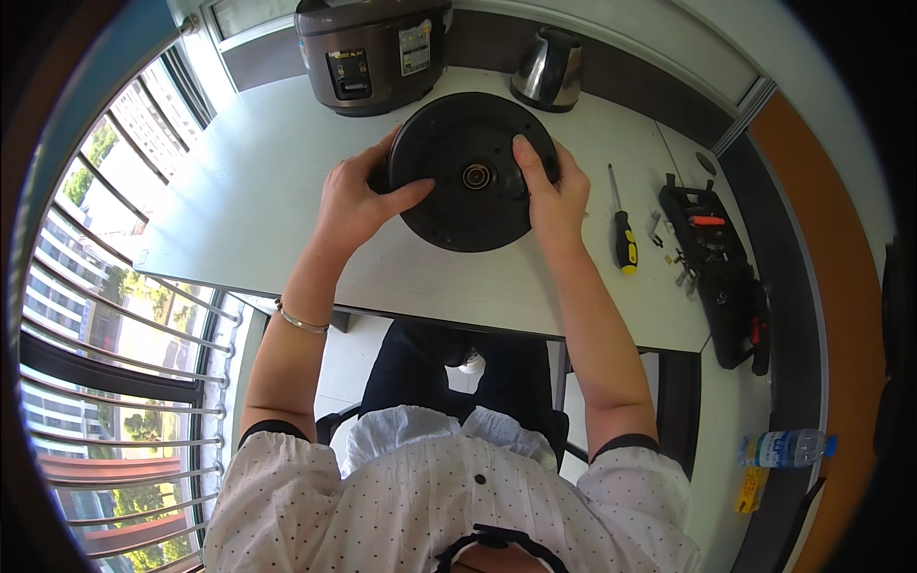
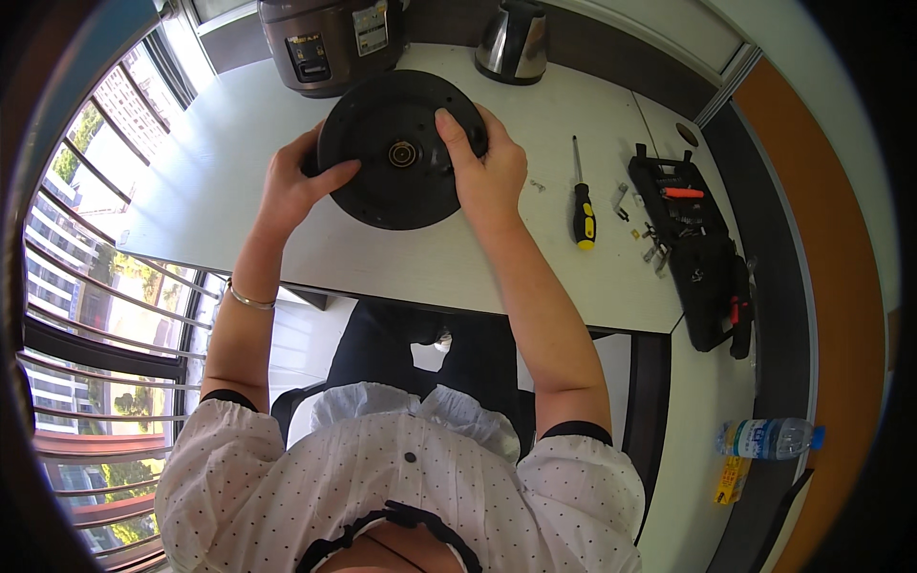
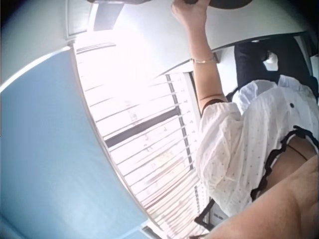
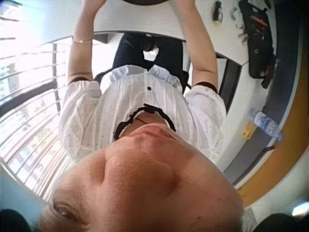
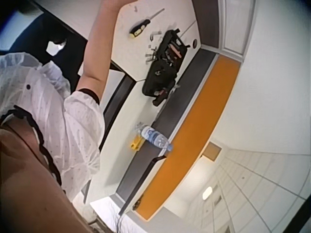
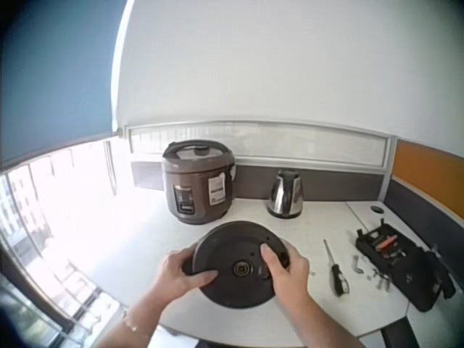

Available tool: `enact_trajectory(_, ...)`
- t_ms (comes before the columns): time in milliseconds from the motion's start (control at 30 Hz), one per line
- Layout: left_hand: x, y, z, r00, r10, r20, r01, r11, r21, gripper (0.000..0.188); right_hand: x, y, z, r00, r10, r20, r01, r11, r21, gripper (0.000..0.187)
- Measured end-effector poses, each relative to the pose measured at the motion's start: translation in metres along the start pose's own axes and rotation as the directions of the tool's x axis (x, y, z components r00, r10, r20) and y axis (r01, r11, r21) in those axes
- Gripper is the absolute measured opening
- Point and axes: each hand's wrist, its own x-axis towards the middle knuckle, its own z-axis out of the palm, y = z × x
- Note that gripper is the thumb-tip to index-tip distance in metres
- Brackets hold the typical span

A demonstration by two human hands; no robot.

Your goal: The person reassembles an electric kettle by hand, aligning the internal components and attaching the black base plate. They then use a screwdriver to fasten a screw into the center of the base.

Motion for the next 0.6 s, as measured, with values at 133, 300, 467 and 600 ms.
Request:
enact_trajectory(133,0.001,-0.002,0.001,0.999,-0.038,0.01,0.039,0.998,-0.053,0.07,0.0,-0.002,-0.002,1.0,0.015,0.009,-0.015,1.0,0.002,0.065)
enact_trajectory(300,0.001,-0.004,0.003,0.999,-0.044,0.012,0.045,0.993,-0.106,0.071,0.002,0.002,-0.004,0.999,0.033,0.043,-0.035,0.999,0.041,0.065)
enact_trajectory(467,0.003,-0.001,0.001,0.996,-0.069,0.055,0.077,0.983,-0.169,0.07,0.003,-0.005,-0.015,0.995,-0.026,-0.101,0.039,0.991,0.131,0.067)
enact_trajectory(600,-0.001,-0.011,-0.001,0.997,-0.063,0.033,0.067,0.989,-0.131,0.068,-0.011,-0.066,-0.062,0.727,-0.473,-0.498,0.588,0.803,0.095,0.039)
